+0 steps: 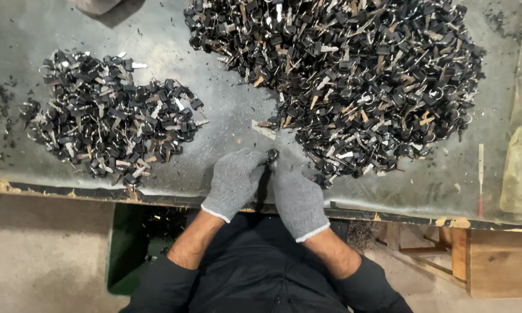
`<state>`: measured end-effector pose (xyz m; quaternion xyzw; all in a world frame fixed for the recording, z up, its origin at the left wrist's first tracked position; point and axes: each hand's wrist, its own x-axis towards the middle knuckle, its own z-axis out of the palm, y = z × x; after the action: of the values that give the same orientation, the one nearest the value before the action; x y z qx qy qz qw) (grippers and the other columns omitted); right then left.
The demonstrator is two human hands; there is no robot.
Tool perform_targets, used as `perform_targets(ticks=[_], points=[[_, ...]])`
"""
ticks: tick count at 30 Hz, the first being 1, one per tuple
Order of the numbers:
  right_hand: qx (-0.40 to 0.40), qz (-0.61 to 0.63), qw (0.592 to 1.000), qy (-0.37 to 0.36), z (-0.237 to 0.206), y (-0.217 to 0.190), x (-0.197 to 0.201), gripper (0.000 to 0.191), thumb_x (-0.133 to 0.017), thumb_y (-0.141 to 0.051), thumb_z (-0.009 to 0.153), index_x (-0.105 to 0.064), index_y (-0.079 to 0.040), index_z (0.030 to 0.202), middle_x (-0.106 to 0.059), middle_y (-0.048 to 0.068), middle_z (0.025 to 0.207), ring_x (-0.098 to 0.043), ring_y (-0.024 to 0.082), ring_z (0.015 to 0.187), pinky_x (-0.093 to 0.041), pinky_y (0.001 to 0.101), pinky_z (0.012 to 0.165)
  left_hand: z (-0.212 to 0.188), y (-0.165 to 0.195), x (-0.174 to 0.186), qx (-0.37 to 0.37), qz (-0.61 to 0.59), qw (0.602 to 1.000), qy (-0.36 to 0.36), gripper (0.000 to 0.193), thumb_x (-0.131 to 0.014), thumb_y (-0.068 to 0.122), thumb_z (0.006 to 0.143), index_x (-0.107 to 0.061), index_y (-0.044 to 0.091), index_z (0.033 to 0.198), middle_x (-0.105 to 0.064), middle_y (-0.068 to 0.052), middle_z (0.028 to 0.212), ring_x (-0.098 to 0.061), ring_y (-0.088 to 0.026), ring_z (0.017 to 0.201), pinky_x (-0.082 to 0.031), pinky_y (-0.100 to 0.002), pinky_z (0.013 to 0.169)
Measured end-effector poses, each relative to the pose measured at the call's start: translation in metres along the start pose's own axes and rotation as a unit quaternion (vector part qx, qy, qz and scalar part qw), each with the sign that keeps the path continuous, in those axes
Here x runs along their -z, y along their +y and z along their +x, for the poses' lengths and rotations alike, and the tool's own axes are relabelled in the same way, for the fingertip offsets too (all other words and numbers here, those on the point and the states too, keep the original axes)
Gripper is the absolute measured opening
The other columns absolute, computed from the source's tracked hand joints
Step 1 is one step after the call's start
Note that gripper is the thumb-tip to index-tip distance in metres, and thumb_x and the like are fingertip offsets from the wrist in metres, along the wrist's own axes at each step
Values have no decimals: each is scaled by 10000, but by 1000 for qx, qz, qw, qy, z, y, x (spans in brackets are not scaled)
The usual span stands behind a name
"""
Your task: The person, wearing gray work gloves, picks small black metal lock components one at a time from a large pile on a work table and places them into a smaller sorted pile to the left. The repetitive pick-and-place sorting continues throughout the episode.
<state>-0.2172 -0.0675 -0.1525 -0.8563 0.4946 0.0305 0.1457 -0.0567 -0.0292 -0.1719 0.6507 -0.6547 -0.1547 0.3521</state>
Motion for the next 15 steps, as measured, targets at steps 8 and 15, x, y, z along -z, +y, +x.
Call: perform_targets(ticks=[8, 15], points=[[39, 121, 989, -76, 9, 16, 20, 397, -577, -242, 997, -522, -5, 1310, -717, 179, 799, -743, 335, 675, -596, 456, 584, 4, 5, 9, 32, 1, 999, -13, 181, -723, 128, 851, -735, 82, 1025, -716, -128, 946, -699, -349, 852, -547, -456, 749], [101, -24, 995, -4, 7, 23, 6, 235, -600, -184, 986, -543, -36, 1159, -705, 197, 978, -747, 326, 730, -606, 442, 566, -3, 7, 5, 16, 19, 1000, 16, 299, -709, 109, 834, -700, 80, 1131, -705, -125, 1030, -675, -347, 907, -526, -458, 780]])
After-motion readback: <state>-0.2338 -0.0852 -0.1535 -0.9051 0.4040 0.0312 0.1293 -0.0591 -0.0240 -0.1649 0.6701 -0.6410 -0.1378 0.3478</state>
